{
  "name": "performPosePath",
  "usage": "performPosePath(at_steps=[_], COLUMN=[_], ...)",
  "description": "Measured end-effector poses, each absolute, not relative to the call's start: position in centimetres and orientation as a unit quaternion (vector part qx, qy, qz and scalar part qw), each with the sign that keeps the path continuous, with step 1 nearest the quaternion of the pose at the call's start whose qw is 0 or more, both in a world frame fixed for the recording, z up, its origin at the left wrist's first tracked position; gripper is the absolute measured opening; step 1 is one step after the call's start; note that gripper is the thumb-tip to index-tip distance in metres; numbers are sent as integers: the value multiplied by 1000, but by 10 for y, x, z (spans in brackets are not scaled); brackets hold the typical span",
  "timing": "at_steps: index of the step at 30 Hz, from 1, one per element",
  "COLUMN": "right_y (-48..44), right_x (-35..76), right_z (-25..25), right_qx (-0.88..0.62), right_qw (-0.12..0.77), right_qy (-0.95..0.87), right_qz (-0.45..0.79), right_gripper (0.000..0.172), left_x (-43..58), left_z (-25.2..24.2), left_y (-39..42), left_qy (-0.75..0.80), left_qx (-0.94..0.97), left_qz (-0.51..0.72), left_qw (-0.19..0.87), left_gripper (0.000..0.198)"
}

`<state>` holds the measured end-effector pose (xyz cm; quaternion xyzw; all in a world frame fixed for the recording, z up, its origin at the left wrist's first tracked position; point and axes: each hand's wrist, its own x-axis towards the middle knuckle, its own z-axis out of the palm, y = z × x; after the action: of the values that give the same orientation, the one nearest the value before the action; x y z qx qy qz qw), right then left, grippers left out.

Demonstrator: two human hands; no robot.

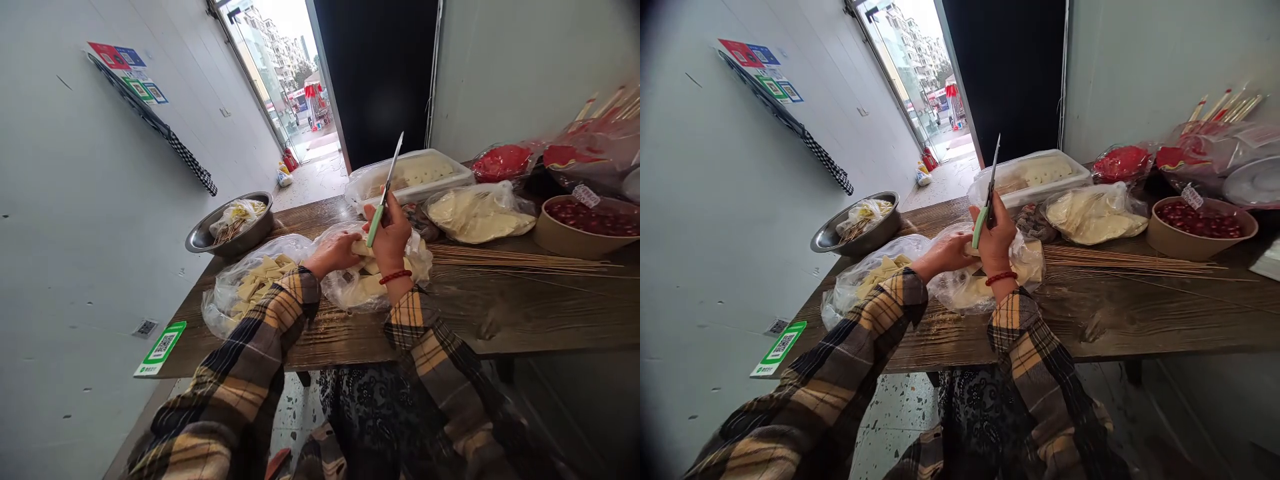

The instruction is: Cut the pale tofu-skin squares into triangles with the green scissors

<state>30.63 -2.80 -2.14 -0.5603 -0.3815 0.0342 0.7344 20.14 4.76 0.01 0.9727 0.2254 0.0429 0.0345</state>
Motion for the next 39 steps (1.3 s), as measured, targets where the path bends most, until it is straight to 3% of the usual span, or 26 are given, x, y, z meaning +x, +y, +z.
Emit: performPosePath(at_steps=[7, 14, 20, 25, 28, 30, 34, 36, 39], right_y=[-26, -25, -29, -27, -27, -28, -29, -30, -32], right_x=[304, 300, 296, 294, 292, 290, 286, 284, 278], right_z=[-23, -26, -25, -25, -26, -27, -29, -29, -29], right_qx=[-541, -542, -540, -542, -541, -541, -528, -522, -528], right_qw=[778, 774, 773, 773, 771, 773, 781, 782, 770], right_qy=[-315, -323, -330, -325, -330, -325, -318, -322, -339], right_qz=[56, 55, 47, 54, 62, 70, 98, 110, 116], right_gripper=[57, 59, 54, 57, 58, 59, 60, 59, 59], left_x=[179, 143, 129, 127, 120, 111, 86, 71, 48], left_z=[34, 12, -17, -17, -13, -11, -10, -10, -10], left_y=[43, 39, 36, 23, 7, -3, -16, -19, -18], left_qy=[192, 246, 234, 163, 200, 243, 272, 268, 270], left_qx=[967, 906, 927, 953, 944, 906, 719, 638, 577], left_qz=[70, 114, 130, 168, 190, 206, 244, 286, 360], left_qw=[152, 326, 263, 191, 181, 279, 591, 663, 682], left_gripper=[41, 34, 33, 30, 23, 23, 34, 33, 29])
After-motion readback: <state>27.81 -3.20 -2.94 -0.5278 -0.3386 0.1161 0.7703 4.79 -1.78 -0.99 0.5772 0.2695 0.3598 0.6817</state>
